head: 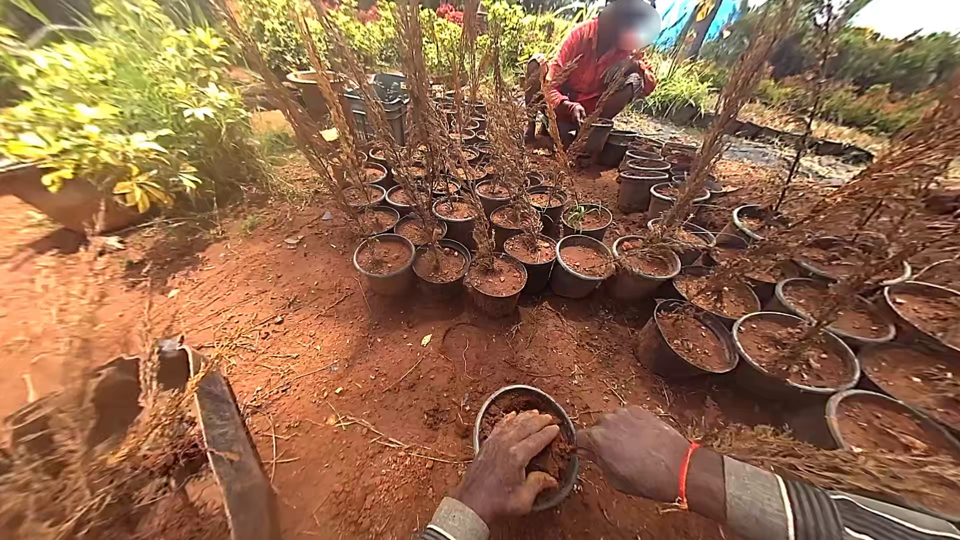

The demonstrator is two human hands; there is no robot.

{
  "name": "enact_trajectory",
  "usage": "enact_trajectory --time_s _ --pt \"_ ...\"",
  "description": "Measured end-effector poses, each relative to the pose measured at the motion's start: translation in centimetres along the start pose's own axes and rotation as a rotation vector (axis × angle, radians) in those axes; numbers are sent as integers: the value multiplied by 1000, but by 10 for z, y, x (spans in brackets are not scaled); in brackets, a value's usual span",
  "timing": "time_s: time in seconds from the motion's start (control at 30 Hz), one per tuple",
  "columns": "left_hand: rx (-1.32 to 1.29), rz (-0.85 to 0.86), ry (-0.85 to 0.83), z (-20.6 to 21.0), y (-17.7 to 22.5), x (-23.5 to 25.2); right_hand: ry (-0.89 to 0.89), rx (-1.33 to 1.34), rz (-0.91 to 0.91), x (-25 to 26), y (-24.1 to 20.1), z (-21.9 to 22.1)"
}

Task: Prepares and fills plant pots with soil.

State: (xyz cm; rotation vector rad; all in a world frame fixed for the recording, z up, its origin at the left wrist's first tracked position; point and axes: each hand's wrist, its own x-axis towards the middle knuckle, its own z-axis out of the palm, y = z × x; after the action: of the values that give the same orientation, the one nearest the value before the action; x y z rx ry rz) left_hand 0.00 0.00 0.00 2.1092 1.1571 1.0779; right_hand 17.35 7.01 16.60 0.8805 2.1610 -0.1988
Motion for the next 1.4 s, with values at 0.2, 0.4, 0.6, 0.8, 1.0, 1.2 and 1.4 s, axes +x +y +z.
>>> enact_trajectory --time_s 0.2,0.4,0.6,0.8,1.0,1.2,1.4 --pt "141 31 14 -2 -5 1 15 6 -33 -1 3 6" --pt "146 63 82 -5 -16 -1 45 -44 -46 -9 -10 -3" --pt "91 35 89 -15 -22 -3 101 -35 -73 -12 -10 -4" --pt "33 -56 52 -23 -28 -5 118 -9 -74 -11 0 3" --pt "79 -141 -47 -30 -19 -3 67 20 -11 -8 10 0" --pt "127 -160 -54 -28 -11 -1 71 45 -19 -14 11 -4" --pt "147 -168 -28 -33 -11 -3 85 72 -8 -17 13 -6"
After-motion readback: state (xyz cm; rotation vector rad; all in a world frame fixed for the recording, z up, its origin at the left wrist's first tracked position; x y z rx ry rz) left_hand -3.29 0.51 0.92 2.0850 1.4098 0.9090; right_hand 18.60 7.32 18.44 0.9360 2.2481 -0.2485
